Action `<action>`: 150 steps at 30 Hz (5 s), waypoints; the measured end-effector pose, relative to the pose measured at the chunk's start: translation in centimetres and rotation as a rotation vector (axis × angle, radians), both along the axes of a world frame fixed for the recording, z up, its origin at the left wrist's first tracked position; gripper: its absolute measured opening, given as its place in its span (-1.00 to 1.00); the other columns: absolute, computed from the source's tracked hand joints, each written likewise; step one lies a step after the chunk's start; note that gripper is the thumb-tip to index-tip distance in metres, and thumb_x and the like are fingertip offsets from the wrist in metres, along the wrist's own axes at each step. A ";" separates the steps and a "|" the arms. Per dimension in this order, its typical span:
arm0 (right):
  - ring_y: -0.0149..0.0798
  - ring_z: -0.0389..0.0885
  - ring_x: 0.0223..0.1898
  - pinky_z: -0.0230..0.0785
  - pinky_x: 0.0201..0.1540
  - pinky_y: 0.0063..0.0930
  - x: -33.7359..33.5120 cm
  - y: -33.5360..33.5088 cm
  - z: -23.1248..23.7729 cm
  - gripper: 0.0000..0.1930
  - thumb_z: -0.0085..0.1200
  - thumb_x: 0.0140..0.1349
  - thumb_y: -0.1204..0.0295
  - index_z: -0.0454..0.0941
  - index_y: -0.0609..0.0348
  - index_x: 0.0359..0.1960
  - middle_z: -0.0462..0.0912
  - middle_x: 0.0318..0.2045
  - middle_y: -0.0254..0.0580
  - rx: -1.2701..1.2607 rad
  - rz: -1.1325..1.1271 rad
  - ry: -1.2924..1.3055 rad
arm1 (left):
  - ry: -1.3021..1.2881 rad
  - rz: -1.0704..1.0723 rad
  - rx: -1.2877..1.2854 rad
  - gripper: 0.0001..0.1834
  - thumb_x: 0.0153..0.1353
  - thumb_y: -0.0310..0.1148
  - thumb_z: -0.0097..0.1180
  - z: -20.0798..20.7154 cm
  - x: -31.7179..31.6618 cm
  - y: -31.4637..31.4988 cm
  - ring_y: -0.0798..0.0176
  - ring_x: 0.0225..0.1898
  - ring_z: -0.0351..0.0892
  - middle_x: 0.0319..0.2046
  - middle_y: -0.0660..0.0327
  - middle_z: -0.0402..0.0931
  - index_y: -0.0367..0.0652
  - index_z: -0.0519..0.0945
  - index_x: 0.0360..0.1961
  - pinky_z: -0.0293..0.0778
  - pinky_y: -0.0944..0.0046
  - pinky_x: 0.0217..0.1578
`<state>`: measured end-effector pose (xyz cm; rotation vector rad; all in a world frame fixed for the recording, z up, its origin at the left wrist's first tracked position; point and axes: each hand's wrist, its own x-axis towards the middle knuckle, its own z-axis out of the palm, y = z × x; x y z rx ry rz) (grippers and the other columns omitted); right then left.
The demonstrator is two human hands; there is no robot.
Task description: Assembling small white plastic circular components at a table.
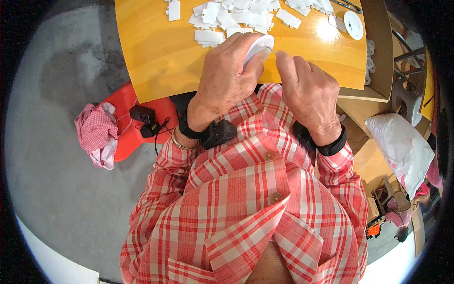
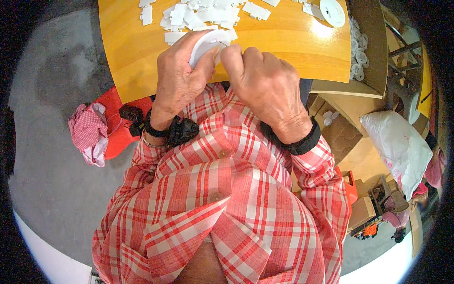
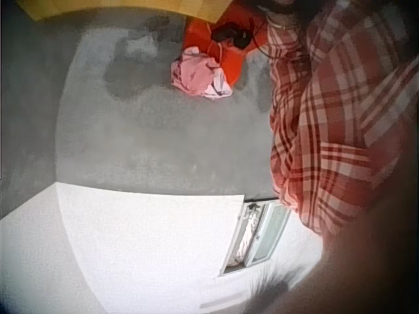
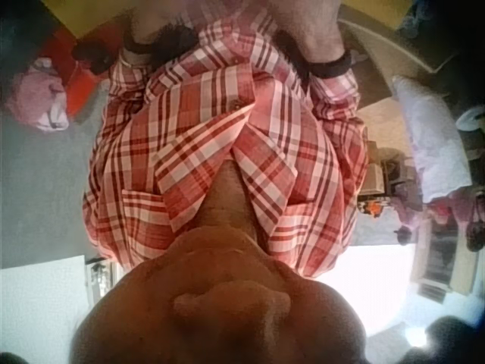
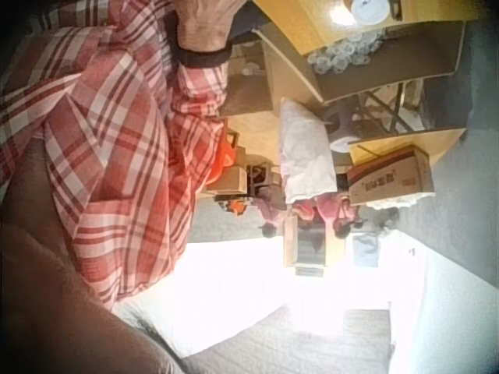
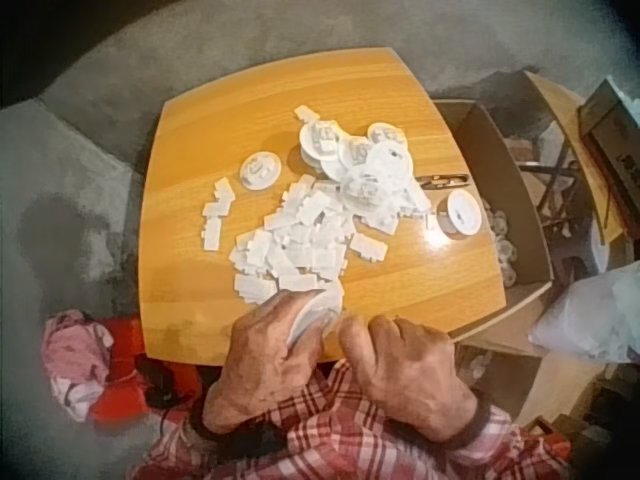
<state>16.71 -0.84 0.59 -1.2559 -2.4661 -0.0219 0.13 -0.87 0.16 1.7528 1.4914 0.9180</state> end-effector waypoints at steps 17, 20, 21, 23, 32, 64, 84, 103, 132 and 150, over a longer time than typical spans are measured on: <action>-0.48 0.26 -0.71 0.05 -0.65 -0.58 0.1 1.7 -0.1 -0.85 -0.01 0.23 0.39 0.42 0.22 -0.41 0.36 -0.71 -0.41 -1.273 -0.252 1.011 | 0.141 -0.125 0.234 -0.69 0.02 -0.59 0.05 -1.0 -1.0 0.2 0.01 -0.52 0.47 -0.43 0.07 0.45 -0.23 0.51 -0.14 0.43 0.15 -0.52; -0.58 0.17 -0.66 -0.03 -0.63 -0.64 0.4 2.1 0.4 -0.81 -0.02 0.24 0.34 0.44 0.23 -0.38 0.31 -0.66 -0.52 -1.630 -0.351 1.210 | 0.163 -0.144 0.242 -0.68 0.01 -0.59 0.04 -1.0 -1.0 0.6 0.01 -0.50 0.49 -0.41 0.06 0.46 -0.23 0.51 -0.14 0.44 0.16 -0.50; -0.58 0.19 -0.65 -0.02 -0.63 -0.64 0.3 2.1 0.3 -0.80 -0.01 0.24 0.33 0.44 0.24 -0.39 0.33 -0.66 -0.51 -1.632 -0.342 1.268 | 0.116 -0.111 0.187 -0.69 0.02 -0.58 0.05 -0.8 -0.9 0.7 0.03 -0.48 0.52 -0.37 0.05 0.47 -0.23 0.51 -0.14 0.45 0.19 -0.49; -0.57 0.21 -0.65 0.00 -0.62 -0.64 0.0 2.2 0.4 -0.78 -0.01 0.24 0.31 0.44 0.24 -0.40 0.34 -0.66 -0.50 -1.633 -0.329 1.327 | 0.071 -0.075 0.134 -0.69 0.03 -0.57 0.05 -0.7 -0.8 0.6 0.04 -0.46 0.54 -0.34 0.04 0.48 -0.23 0.51 -0.14 0.46 0.21 -0.48; -0.62 0.16 -0.54 0.01 -0.51 -0.67 2.9 2.3 0.9 -0.64 0.05 0.24 0.15 0.37 0.18 -0.54 0.29 -0.64 -0.50 -1.064 -0.340 0.884 | -0.762 -0.010 -0.459 -0.51 0.15 -0.50 0.09 1.3 -2.1 1.7 0.26 -0.36 0.61 -0.18 0.05 0.52 -0.34 0.26 0.10 0.58 0.37 -0.45; -0.56 0.39 -0.65 0.20 -0.63 -0.64 -0.9 1.1 -1.1 -0.68 0.03 0.23 0.44 0.42 0.34 -0.01 0.51 -0.64 -0.29 -0.907 -0.191 1.114 | -0.562 0.106 -0.473 -0.64 0.24 -0.40 -0.02 1.7 0.8 0.4 0.40 -0.69 0.52 -0.49 0.07 0.55 -0.34 0.36 0.03 0.45 0.46 -0.77; -0.56 0.42 -0.60 0.24 -0.53 -0.69 0.0 2.1 -1.9 -0.66 -0.01 0.29 0.33 0.42 0.31 -0.01 0.51 -0.62 -0.35 -1.027 -0.170 1.160 | -0.673 0.013 -0.581 -0.59 0.31 -0.27 -0.08 0.6 0.8 1.5 0.30 -0.67 0.56 -0.53 0.02 0.53 -0.34 0.32 0.08 0.50 0.43 -0.72; -0.58 0.40 -0.58 0.21 -0.53 -0.67 0.8 2.1 -1.2 -0.67 -0.09 0.32 0.35 0.41 0.29 0.03 0.51 -0.54 -0.35 -1.165 -0.237 1.204 | -0.663 -0.047 -0.644 -0.60 0.33 -0.25 -0.13 0.2 0.6 1.9 0.33 -0.70 0.53 -0.59 0.04 0.52 -0.31 0.34 0.07 0.47 0.45 -0.73; -0.61 0.34 -0.59 0.16 -0.51 -0.79 16.3 -0.2 9.7 -0.63 -0.07 0.28 0.39 0.32 0.18 0.11 0.55 -0.35 -0.39 -0.883 -0.629 1.626 | -0.426 -0.139 -0.603 -0.67 0.32 -0.24 -0.08 13.1 1.2 6.2 0.42 -0.64 0.52 -0.59 0.17 0.52 -0.16 0.43 0.03 0.45 0.48 -0.62; -0.51 0.04 -0.86 -0.07 -0.84 -0.60 28.5 -21.2 -17.2 -0.69 -0.16 0.31 0.10 0.43 0.02 -0.43 0.26 -0.80 -0.52 -1.395 -1.000 2.187 | 0.586 -0.064 0.345 -0.46 0.06 -0.38 0.16 10.6 -8.1 16.1 -0.05 0.06 0.28 0.06 0.04 0.35 -0.04 0.38 0.12 0.26 0.10 0.07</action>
